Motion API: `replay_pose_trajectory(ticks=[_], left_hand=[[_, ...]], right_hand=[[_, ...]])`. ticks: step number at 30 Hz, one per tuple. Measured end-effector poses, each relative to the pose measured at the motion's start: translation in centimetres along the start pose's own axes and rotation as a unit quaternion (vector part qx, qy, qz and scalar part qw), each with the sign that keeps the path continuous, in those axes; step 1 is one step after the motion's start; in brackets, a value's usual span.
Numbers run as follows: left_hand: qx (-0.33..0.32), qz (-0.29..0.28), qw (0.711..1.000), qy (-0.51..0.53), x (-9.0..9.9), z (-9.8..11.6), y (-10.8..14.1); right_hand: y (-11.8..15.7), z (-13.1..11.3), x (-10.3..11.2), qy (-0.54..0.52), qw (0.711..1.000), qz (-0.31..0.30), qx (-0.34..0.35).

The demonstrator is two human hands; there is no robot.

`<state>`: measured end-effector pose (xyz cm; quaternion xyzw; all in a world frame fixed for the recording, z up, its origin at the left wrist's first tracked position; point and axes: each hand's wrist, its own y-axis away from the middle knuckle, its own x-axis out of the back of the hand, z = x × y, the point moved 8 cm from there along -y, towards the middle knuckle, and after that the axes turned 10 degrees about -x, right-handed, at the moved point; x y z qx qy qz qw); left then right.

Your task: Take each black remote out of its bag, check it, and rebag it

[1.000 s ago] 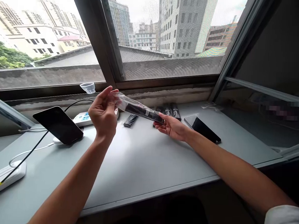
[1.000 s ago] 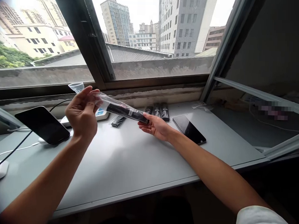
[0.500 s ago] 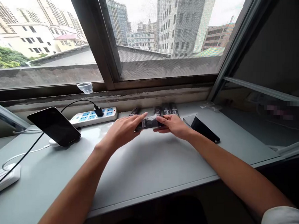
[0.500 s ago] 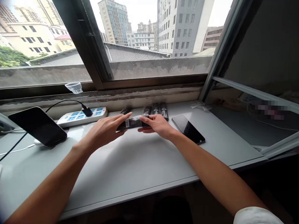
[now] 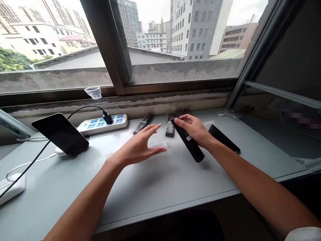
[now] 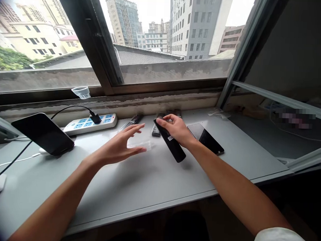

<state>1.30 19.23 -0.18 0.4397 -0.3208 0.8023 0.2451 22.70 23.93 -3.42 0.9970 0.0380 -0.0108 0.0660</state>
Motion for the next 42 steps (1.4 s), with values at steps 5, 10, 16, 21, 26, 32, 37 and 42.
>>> replay_pose_trajectory(ticks=[5,10,16,21,26,32,37,42], left_hand=[[-0.111,0.125,0.982,0.091,0.5,2.6,-1.5],[-0.110,0.186,0.974,0.071,3.5,1.6,-0.6],[-0.072,0.193,0.977,-0.051,5.6,0.0,0.7],[-0.098,0.117,0.965,-0.212,3.2,1.6,0.1],[-0.113,0.043,0.966,-0.230,0.4,2.3,-0.7],[-0.081,0.043,0.969,-0.227,0.6,1.6,-0.6],[-0.046,0.027,0.968,-0.246,1.2,0.6,-0.1],[-0.030,0.027,0.967,-0.252,2.0,-0.4,0.3]], right_hand=[[2.2,-0.1,-3.7,0.082,0.986,-0.141,0.012],[2.0,0.7,-3.4,0.068,0.975,-0.207,-0.045],[0.0,2.1,-1.4,0.040,0.986,-0.129,-0.096],[-0.1,1.5,-1.0,0.051,0.996,-0.065,-0.045],[0.8,0.9,-2.3,0.086,0.990,-0.110,-0.011],[1.1,0.3,-2.2,0.128,0.987,-0.092,0.018],[1.5,-0.8,-2.0,0.247,0.960,-0.068,0.110],[0.9,-0.7,-1.1,0.253,0.958,-0.067,0.118]])
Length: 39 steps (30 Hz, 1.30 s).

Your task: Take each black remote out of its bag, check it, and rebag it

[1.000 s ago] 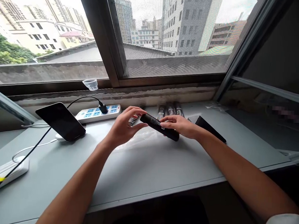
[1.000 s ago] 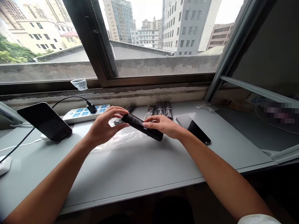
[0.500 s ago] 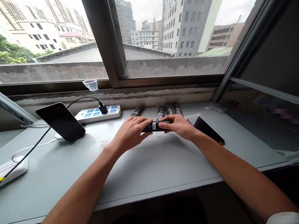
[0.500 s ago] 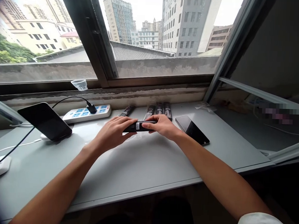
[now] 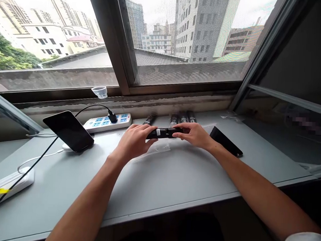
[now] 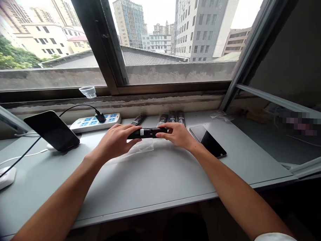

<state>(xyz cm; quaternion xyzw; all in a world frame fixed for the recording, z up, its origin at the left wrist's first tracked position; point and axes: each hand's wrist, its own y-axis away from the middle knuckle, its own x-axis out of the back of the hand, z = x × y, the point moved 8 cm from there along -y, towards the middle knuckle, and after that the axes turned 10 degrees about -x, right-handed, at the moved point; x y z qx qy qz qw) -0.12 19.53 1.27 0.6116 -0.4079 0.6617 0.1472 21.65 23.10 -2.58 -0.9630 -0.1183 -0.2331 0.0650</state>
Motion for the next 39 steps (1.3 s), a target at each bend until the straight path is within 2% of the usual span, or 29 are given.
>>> replay_pose_trajectory(ticks=[3,6,11,15,24,27,32,39], left_hand=[[0.025,0.005,1.000,-0.012,0.3,-1.5,0.6],[0.041,-0.012,0.999,-0.008,0.3,-2.8,1.1],[0.063,-0.036,0.997,0.021,0.1,-3.6,1.6],[0.084,-0.053,0.995,0.025,-0.2,-3.8,1.7],[0.090,-0.066,0.993,0.025,-0.3,-3.6,1.7],[0.096,-0.053,0.994,0.020,-0.2,-3.8,1.7],[0.084,-0.007,0.996,0.018,0.3,-3.7,1.5],[-0.018,0.025,0.999,0.033,0.0,-0.7,0.4]], right_hand=[[-0.5,0.7,0.8,-0.071,0.997,0.001,-0.005],[-0.8,0.9,1.3,-0.119,0.993,0.004,0.025],[-0.6,0.7,0.8,-0.119,0.992,-0.011,0.050],[-0.4,0.2,0.9,-0.128,0.988,0.000,0.081],[0.1,-0.9,1.2,-0.050,0.989,0.028,0.134],[0.2,-0.8,1.2,-0.020,0.992,0.030,0.120],[-0.3,0.3,-0.4,-0.032,0.996,-0.068,0.055],[0.0,0.5,-1.2,-0.078,0.995,-0.050,-0.030]])
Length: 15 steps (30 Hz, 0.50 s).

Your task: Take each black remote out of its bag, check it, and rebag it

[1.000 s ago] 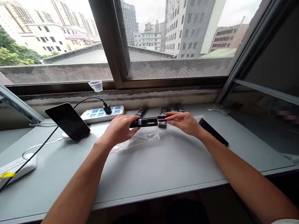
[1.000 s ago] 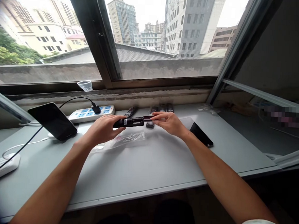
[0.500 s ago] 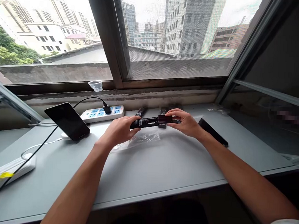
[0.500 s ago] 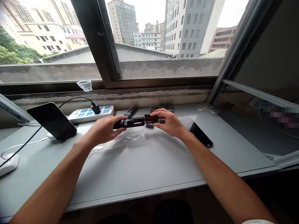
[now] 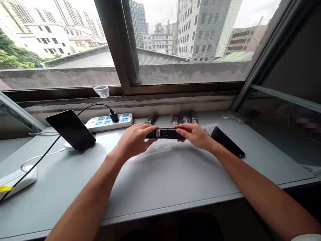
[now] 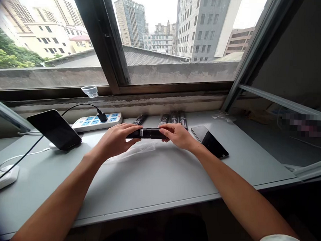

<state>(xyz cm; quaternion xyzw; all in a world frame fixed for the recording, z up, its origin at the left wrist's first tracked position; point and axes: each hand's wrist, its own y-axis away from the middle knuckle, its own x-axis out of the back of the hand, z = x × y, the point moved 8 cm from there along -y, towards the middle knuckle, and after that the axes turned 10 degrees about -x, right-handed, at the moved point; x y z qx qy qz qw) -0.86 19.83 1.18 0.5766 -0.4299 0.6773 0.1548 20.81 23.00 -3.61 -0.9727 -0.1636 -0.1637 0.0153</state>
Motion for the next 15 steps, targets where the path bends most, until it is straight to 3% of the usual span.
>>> replay_pose_trajectory(ticks=[9,15], left_hand=[[-0.075,-0.013,0.996,0.054,-0.6,2.4,-0.6],[-0.102,-0.014,0.993,0.059,-0.9,3.6,-1.1]], right_hand=[[0.4,0.0,-0.8,-0.013,1.000,-0.003,-0.027],[0.4,-0.1,-2.1,-0.052,0.993,-0.106,-0.002]])
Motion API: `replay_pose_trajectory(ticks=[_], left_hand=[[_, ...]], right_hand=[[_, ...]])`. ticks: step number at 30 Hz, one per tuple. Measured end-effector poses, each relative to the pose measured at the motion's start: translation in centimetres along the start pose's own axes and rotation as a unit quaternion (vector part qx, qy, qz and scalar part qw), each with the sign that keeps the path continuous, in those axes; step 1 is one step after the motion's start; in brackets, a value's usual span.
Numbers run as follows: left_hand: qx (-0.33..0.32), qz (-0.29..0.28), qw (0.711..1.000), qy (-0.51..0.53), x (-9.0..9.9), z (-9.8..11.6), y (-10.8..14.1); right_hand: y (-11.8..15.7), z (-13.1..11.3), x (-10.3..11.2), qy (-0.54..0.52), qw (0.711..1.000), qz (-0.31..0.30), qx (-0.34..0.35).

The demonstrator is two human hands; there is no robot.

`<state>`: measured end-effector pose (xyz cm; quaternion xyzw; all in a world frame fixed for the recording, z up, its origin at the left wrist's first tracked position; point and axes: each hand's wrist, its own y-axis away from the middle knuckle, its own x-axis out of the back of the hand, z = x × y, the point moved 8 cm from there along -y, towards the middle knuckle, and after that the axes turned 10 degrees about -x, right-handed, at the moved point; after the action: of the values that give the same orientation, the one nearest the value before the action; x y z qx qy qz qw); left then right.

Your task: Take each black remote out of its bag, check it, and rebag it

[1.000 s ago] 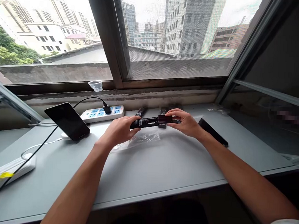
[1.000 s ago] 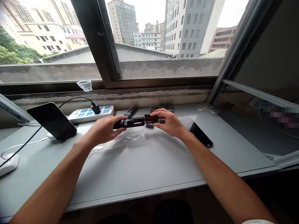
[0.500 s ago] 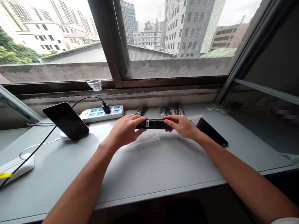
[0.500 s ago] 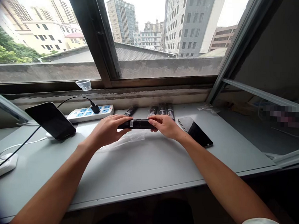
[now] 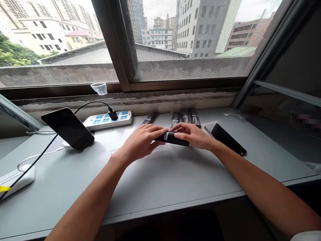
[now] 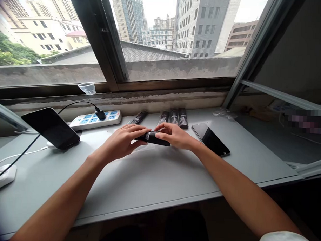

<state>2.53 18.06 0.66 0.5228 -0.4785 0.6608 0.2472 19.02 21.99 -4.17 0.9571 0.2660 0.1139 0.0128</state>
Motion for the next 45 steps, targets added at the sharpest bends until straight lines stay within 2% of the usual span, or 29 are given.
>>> replay_pose_trajectory(ticks=[2,3,5,6,7,8,11,13,17,20,27,30,34,36,38,41,45], left_hand=[[0.000,0.034,0.999,-0.025,0.7,0.5,-0.5],[0.014,0.067,0.997,-0.041,1.4,0.6,-0.6],[0.070,0.144,0.985,-0.057,3.1,0.1,-0.2],[0.103,0.164,0.980,-0.047,3.7,-0.3,0.1],[0.131,0.156,0.979,-0.022,3.7,-0.8,0.4],[0.151,0.119,0.981,0.016,3.1,-1.3,0.7],[0.187,-0.072,0.971,0.131,-0.3,-2.2,2.2],[0.202,-0.135,0.957,0.160,-1.7,-2.6,3.4],[0.203,-0.132,0.951,0.191,-2.6,-3.1,4.0],[0.203,-0.118,0.950,0.205,-2.5,-2.8,3.4],[0.200,-0.072,0.935,0.284,-1.2,0.1,1.0],[0.190,-0.041,0.925,0.327,-1.1,0.9,0.3],[0.248,0.040,0.882,0.399,-1.7,-0.6,0.3],[0.303,0.103,0.842,0.434,-2.2,-2.0,0.7],[0.354,0.143,0.793,0.475,-3.1,-3.1,1.3],[0.379,0.137,0.741,0.538,-4.5,-3.4,1.7],[0.374,0.147,0.727,0.557,-4.6,-3.2,1.6]], right_hand=[[-0.1,-0.1,-0.2,-0.026,0.999,-0.027,-0.005],[-0.2,0.0,0.1,-0.041,0.999,-0.021,-0.015],[-0.3,0.4,1.5,-0.080,0.996,0.028,-0.029],[-0.4,0.5,2.4,-0.102,0.992,0.062,-0.031],[-0.4,0.7,3.3,-0.121,0.988,0.095,-0.027],[-0.4,0.8,4.1,-0.134,0.983,0.124,-0.021],[-0.4,1.2,5.5,-0.137,0.976,0.168,-0.014],[-0.3,1.4,5.4,-0.121,0.978,0.165,-0.026],[0.1,1.8,4.8,-0.110,0.979,0.161,-0.063],[0.4,1.5,4.6,-0.116,0.977,0.173,-0.056],[0.2,1.4,5.0,-0.084,0.964,0.247,-0.042],[-0.1,1.5,3.9,-0.115,0.970,0.211,-0.042],[-0.2,0.8,2.0,-0.090,0.988,0.120,-0.030],[-0.2,0.3,1.5,-0.085,0.992,0.093,-0.008],[-0.1,-0.1,1.2,-0.094,0.993,0.074,0.013],[0.0,-0.5,0.5,-0.092,0.994,0.047,0.031],[0.3,-1.0,0.1,-0.075,0.995,0.050,0.043]])
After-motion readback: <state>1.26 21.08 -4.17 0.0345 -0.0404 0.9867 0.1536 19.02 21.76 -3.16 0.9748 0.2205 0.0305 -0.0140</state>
